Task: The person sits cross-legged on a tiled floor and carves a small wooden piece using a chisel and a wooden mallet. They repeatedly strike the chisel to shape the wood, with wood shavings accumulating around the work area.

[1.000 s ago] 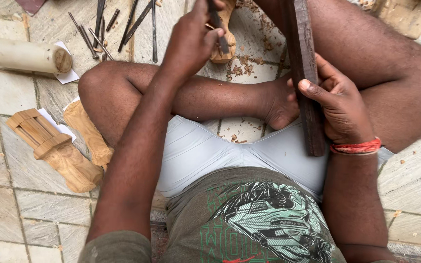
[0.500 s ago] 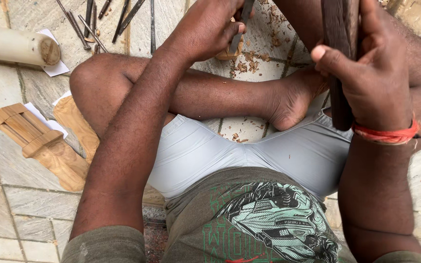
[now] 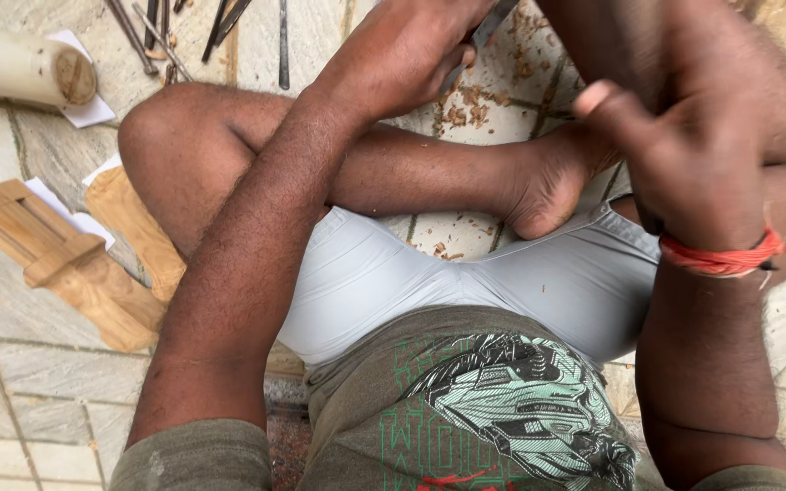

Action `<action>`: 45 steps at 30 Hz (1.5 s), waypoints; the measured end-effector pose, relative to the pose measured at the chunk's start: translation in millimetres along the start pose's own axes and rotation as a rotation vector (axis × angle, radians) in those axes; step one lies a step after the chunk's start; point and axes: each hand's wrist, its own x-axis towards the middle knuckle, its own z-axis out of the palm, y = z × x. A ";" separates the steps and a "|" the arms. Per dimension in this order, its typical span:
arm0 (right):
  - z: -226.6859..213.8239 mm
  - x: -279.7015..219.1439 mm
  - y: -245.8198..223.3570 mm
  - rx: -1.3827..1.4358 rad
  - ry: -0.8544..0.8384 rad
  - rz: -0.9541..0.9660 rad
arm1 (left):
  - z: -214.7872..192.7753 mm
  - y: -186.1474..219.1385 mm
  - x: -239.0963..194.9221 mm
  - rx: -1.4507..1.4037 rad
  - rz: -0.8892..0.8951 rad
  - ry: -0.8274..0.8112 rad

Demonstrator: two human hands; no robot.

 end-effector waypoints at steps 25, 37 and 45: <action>-6.6 -19.4 21.7 0.733 0.212 0.434 | -2.1 -5.4 -32.8 -0.191 -0.011 0.307; -6.6 -24.1 36.1 0.862 0.178 0.393 | 36.6 -2.0 -41.5 -0.334 -0.335 0.642; -3.0 -27.3 48.3 0.831 0.157 0.361 | 60.7 -1.3 -47.0 -0.411 -0.463 0.711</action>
